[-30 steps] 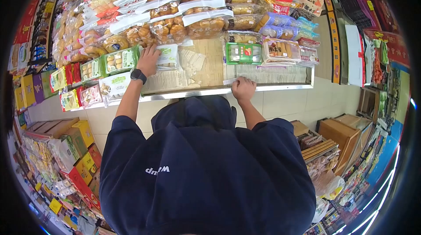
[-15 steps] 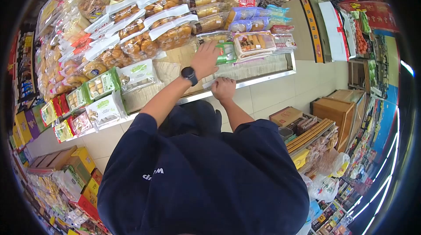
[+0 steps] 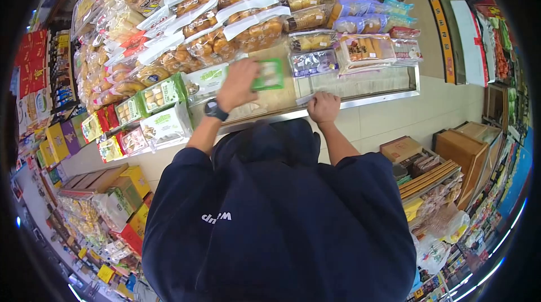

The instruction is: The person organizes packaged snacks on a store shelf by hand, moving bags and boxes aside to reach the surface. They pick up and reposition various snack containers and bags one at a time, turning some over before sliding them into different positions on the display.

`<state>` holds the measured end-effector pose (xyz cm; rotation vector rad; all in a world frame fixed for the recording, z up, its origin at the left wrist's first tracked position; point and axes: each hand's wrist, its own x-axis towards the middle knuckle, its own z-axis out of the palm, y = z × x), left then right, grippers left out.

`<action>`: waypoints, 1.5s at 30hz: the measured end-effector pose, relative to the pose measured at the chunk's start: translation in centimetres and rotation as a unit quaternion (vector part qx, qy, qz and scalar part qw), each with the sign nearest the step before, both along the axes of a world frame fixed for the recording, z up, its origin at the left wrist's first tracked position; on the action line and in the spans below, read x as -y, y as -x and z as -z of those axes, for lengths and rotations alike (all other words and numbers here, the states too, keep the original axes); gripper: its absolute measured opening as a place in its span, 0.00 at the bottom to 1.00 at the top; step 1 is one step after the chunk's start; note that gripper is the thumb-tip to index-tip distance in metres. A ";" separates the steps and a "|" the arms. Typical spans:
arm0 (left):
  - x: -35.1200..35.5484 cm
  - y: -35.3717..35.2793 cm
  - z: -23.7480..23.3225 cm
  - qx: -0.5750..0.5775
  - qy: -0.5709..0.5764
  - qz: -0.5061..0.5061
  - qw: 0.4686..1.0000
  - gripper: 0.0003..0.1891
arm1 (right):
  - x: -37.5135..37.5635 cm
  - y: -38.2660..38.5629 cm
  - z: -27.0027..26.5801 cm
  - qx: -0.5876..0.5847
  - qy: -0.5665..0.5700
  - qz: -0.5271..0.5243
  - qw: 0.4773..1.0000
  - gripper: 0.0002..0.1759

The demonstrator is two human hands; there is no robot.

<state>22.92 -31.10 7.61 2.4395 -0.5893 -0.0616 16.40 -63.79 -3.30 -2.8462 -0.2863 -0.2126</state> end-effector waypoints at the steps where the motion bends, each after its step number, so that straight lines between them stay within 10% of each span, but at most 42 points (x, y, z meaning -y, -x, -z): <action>1: -2.6 0.8 0.3 0.006 -0.022 -0.021 1.000 0.32 | -0.1 0.0 -0.1 0.005 0.004 -0.001 1.000 0.05; 16: -11.4 3.4 1.7 -0.033 -0.145 -0.132 0.980 0.32 | -0.3 -0.1 -0.2 0.004 0.004 -0.001 1.000 0.05; 24: 5.3 -0.6 2.0 0.025 0.048 -0.022 0.998 0.31 | -0.2 -0.1 -0.6 0.007 -0.009 -0.004 1.000 0.04; 31: 16.2 -4.4 9.6 0.047 -0.046 -0.045 0.997 0.27 | -0.2 -0.1 -0.6 -0.003 -0.017 0.004 1.000 0.05; 45: -2.5 8.9 3.4 -0.074 0.010 -0.043 0.996 0.26 | -0.1 0.0 0.2 0.002 0.003 -0.006 1.000 0.06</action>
